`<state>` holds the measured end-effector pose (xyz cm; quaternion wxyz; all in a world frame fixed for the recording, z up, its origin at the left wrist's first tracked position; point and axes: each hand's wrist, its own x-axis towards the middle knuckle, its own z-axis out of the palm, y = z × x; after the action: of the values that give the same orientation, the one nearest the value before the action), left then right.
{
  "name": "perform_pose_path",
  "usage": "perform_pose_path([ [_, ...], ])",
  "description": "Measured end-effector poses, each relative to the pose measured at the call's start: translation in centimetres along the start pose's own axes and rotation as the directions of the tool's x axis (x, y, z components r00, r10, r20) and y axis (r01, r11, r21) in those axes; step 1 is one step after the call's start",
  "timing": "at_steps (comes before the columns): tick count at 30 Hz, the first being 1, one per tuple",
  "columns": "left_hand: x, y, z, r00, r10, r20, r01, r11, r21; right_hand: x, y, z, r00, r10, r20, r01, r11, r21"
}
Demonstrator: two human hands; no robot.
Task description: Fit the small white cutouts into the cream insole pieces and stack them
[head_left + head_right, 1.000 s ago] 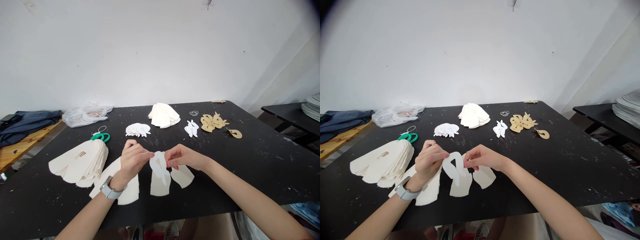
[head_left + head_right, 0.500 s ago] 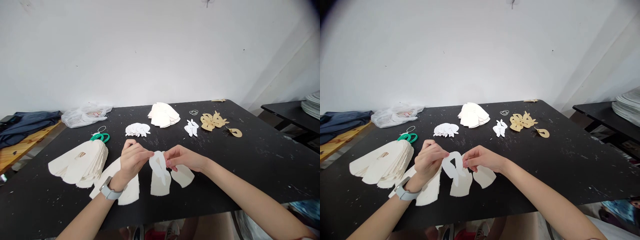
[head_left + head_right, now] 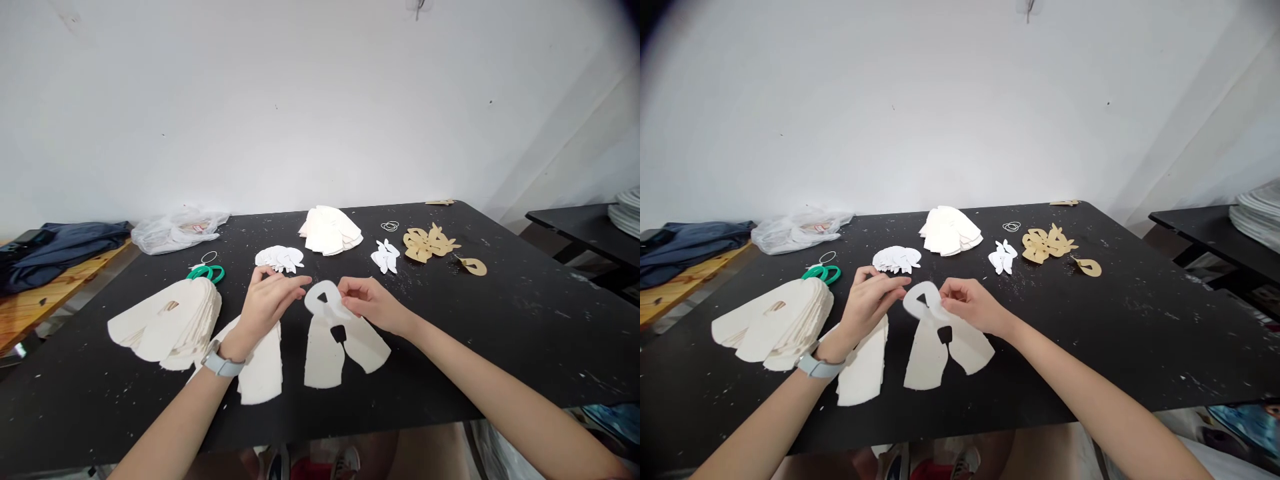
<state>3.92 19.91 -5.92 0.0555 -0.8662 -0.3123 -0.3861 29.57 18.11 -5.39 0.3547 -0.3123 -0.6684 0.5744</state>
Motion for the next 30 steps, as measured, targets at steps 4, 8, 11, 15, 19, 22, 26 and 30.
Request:
perform_pose_path([
  [4, 0.2, 0.7, 0.8, 0.958, -0.284, 0.019, 0.285, 0.954, -0.089, 0.2, -0.2, -0.7, 0.971, -0.115, -0.208, 0.073, 0.977, -0.200],
  [8, 0.4, 2.9, 1.9, 0.893, -0.431, 0.131, 0.449, 0.870, -0.203, 0.2, 0.1, -0.6, 0.916, -0.197, -0.349, 0.094, 0.952, -0.290],
  [11, 0.6, 4.0, 2.2, 0.877, -0.463, 0.126, 0.479, 0.858, -0.184, 0.2, 0.1, -0.3, 0.913, -0.198, -0.357, 0.097, 0.954, -0.283],
  [15, 0.6, 4.4, 2.2, 0.850, -0.514, 0.111, 0.526, 0.825, -0.209, 0.1, 0.1, 0.1, 0.928, -0.174, -0.329, 0.088, 0.961, -0.261],
  [19, 0.6, 4.3, 2.1, 0.823, -0.552, 0.132, 0.565, 0.775, -0.283, 0.1, 0.0, 0.3, 0.937, -0.131, -0.324, 0.060, 0.974, -0.220],
  [22, 0.7, 4.5, 1.9, 0.780, -0.588, 0.215, 0.621, 0.681, -0.389, 0.1, -0.3, 0.3, 0.958, -0.064, -0.278, 0.028, 0.991, -0.131],
  [26, 1.1, 5.4, 1.1, 0.709, -0.625, 0.326, 0.695, 0.542, -0.473, -0.4, -1.8, 0.8, 0.963, -0.002, -0.271, -0.021, 0.996, -0.083],
  [30, 1.4, 7.5, -0.2, 0.684, -0.593, 0.425, 0.722, 0.465, -0.513, -2.6, -3.1, 1.9, 0.947, 0.029, -0.321, -0.079, 0.986, -0.144],
])
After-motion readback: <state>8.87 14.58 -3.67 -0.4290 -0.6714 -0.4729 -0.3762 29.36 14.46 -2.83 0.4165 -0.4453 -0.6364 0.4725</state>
